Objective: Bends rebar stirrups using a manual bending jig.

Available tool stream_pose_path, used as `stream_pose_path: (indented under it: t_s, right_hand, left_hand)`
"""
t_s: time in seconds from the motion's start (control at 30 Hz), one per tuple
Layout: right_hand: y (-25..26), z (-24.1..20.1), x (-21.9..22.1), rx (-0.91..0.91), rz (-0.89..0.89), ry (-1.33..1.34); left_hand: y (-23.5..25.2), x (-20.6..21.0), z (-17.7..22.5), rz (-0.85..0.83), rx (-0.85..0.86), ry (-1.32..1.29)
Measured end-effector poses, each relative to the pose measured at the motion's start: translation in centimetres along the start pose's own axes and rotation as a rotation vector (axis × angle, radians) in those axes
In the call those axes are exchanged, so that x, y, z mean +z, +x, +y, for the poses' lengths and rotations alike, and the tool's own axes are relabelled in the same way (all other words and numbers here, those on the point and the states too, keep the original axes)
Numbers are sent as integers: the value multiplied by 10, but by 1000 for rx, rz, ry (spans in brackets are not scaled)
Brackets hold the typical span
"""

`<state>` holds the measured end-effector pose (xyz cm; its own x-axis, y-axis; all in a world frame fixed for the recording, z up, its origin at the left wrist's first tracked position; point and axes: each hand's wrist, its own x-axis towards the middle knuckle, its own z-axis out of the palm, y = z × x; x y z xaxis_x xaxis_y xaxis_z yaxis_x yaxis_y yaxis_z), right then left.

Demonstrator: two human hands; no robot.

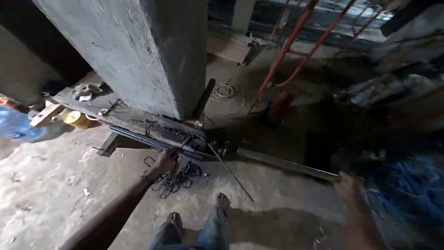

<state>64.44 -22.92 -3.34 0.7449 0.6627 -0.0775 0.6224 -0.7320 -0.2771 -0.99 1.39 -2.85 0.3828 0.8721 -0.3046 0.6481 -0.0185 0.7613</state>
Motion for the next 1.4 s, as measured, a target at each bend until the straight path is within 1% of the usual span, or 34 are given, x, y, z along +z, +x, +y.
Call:
stream_pose_path:
  t_s: [0.07,0.13,0.2,0.27,0.3,0.37,0.43,0.47,0.53,0.67,0.83,0.93,1.0,1.07,1.13,1.17,1.23,1.3,1.33,1.37,1.4]
  right_hand:
    - [-69,23,6,46,13,16]
    - [-141,28,10,131,38,57]
    - [-211,22,16,245,54,79]
    - [-278,3,22,334,102,141]
    - [-304,3,32,339,154,200]
    - [-349,5,51,344,206,161]
    - [-385,3,66,427,205,7]
    - [-402,-3,71,490,207,-88]
    - [-436,-22,77,575,202,-186]
    - [-490,-57,89,598,278,-212]
    - [-538,-94,112,706,328,-228]
    - [-566,-121,120,741,374,-229]
    - [-585,-139,122,755,362,-224]
    - [-589,-140,115,719,325,-222]
    - [-560,-112,97,644,244,-232]
    - [-541,-95,88,625,160,-236]
    - [-490,-63,70,599,-75,-252]
    - [-432,-38,61,555,-320,-315]
    - [-400,-29,60,533,-409,-357]
    - [-366,-18,60,505,-456,-379]
    - [-330,-9,59,482,-455,-362]
  left_hand:
    - [-4,-1,3,-63,-41,-102]
    - [-3,-3,2,-111,-70,-265]
    - [-4,-6,2,-161,-105,-425]
    - [-4,-8,3,-199,-150,-550]
    - [-3,-8,4,-215,-170,-602]
    - [-3,-9,3,-249,-185,-682]
    - [0,-12,4,-282,-173,-714]
    - [2,-13,5,-290,-163,-718]
    - [3,-17,6,-309,-154,-703]
    - [-7,-24,16,-329,-176,-696]
    - [-4,-29,27,-343,-236,-695]
    - [-6,-31,29,-354,-243,-691]
    - [-6,-31,27,-356,-253,-713]
    - [-2,-28,19,-368,-252,-735]
    - [7,-24,13,-368,-246,-759]
    - [8,-24,13,-374,-250,-766]
    - [6,-30,19,-401,-247,-796]
    - [-1,-33,26,-400,-246,-792]
    - [-4,-32,28,-385,-259,-772]
    - [-8,-31,29,-363,-276,-754]
    - [-11,-30,31,-336,-287,-748]
